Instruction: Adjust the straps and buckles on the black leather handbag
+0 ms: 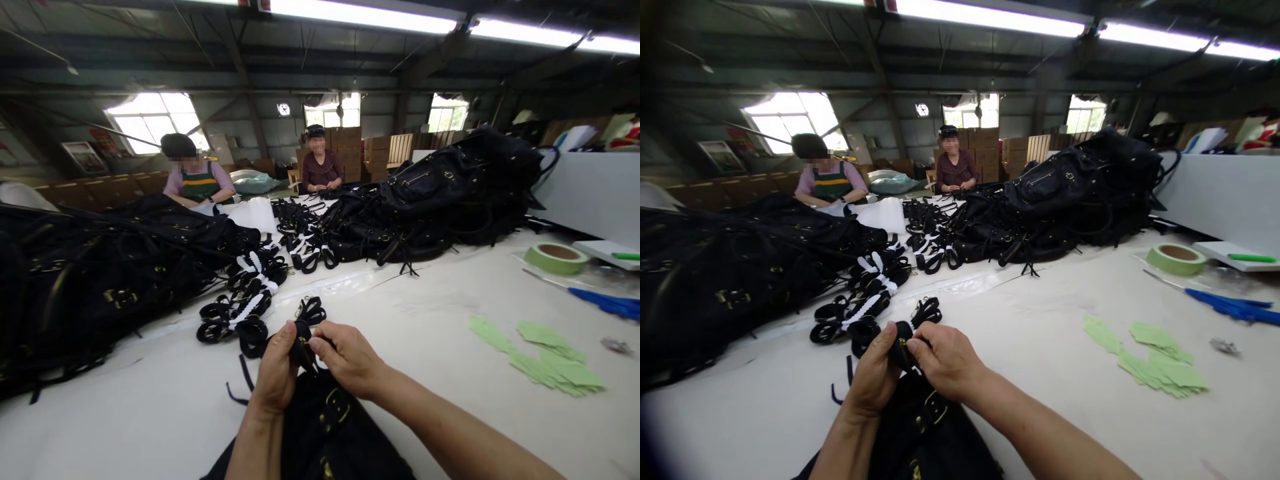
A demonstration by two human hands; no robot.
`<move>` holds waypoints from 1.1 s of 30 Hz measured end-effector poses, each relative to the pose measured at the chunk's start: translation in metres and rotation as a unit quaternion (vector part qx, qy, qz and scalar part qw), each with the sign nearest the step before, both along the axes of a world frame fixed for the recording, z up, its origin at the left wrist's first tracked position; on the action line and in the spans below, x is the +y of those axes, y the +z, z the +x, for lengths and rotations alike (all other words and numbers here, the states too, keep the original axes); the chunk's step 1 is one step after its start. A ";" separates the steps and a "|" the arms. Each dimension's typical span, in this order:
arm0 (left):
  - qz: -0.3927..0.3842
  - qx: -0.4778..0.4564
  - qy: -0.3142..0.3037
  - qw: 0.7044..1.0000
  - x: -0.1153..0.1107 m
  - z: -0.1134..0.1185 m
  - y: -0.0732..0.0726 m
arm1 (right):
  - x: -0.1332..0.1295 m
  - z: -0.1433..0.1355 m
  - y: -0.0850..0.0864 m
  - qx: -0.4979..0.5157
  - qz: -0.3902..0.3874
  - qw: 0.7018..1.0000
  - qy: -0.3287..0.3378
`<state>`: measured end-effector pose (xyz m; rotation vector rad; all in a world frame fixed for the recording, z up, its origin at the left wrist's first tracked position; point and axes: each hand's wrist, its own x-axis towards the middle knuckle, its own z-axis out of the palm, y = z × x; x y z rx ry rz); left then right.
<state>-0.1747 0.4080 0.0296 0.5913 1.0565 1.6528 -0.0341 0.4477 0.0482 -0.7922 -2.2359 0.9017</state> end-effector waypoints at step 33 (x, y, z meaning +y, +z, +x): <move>-0.108 0.339 0.177 0.918 0.009 0.002 -0.024 | -0.006 -0.008 -0.017 -0.189 0.191 0.960 0.075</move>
